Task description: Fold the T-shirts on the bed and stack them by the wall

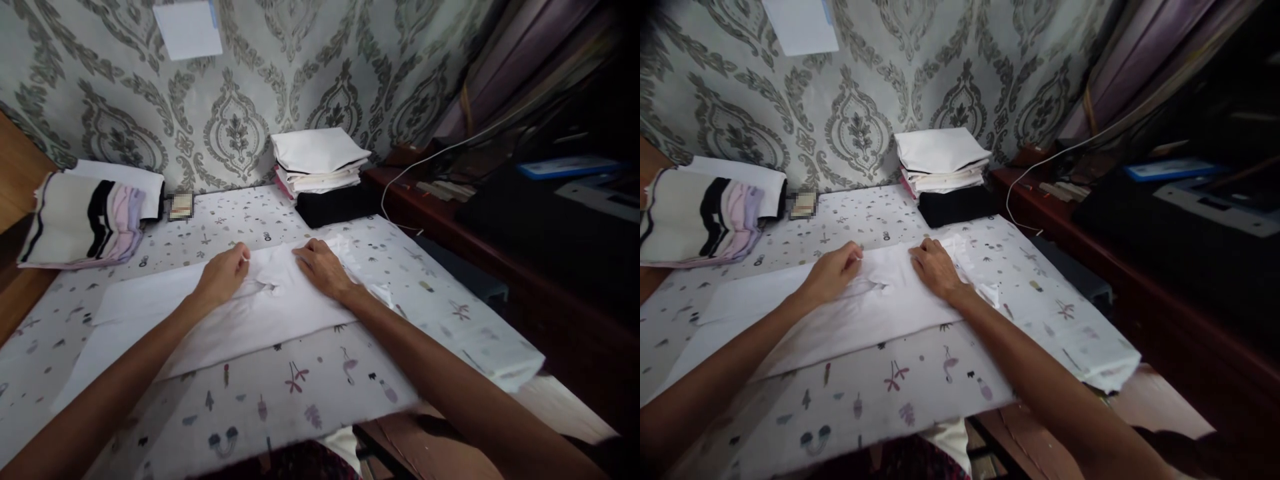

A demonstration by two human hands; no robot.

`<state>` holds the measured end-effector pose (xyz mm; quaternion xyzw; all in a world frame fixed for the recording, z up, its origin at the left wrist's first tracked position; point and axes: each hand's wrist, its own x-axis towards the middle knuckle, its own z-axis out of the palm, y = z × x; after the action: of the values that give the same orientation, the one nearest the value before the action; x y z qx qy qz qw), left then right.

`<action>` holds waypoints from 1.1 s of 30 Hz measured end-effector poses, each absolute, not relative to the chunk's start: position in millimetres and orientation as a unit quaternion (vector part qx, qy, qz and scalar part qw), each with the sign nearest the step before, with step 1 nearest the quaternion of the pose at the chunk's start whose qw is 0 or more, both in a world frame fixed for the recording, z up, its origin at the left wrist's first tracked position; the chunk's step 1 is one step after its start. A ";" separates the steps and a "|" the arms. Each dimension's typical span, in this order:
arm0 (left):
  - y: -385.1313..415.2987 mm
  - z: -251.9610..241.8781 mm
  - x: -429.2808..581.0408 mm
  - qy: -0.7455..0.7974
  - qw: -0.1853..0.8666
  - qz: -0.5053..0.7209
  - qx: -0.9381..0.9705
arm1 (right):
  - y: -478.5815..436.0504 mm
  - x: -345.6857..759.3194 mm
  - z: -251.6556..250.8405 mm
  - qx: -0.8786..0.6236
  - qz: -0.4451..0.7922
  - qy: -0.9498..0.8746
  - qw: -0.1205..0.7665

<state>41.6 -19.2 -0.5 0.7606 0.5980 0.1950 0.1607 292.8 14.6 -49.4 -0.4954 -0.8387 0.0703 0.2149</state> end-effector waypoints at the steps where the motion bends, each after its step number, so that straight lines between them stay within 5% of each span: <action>1: -23.9 0.6 49.6 0.554 0.127 0.208 0.796 | 14.0 292.6 -48.9 -0.492 0.061 -0.843 0.211; 5: -36.7 1.5 74.3 0.398 0.084 0.138 0.903 | 11.9 292.3 -47.6 -0.479 0.030 -0.856 0.195; 9: -40.6 -4.5 73.4 0.425 0.053 0.054 0.902 | 10.5 290.3 -45.3 -0.487 0.024 -0.856 0.170; 16: -45.5 -7.3 60.4 0.433 0.074 0.085 0.894 | -1.6 297.2 -29.7 -0.500 0.077 -0.851 0.142; 25: -49.9 -1.6 54.6 0.439 0.152 0.106 0.879 | -69.7 389.9 -24.0 -0.639 0.072 -0.725 0.246; 33: -67.0 -18.0 41.1 0.464 0.123 0.112 0.870 | -89.4 403.9 -40.2 -0.606 -0.041 -0.765 0.214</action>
<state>41.1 -67.0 -18.0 0.8701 0.4638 0.1124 0.1235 403.9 -89.4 -40.2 -0.6062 -0.7649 -0.0412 0.2139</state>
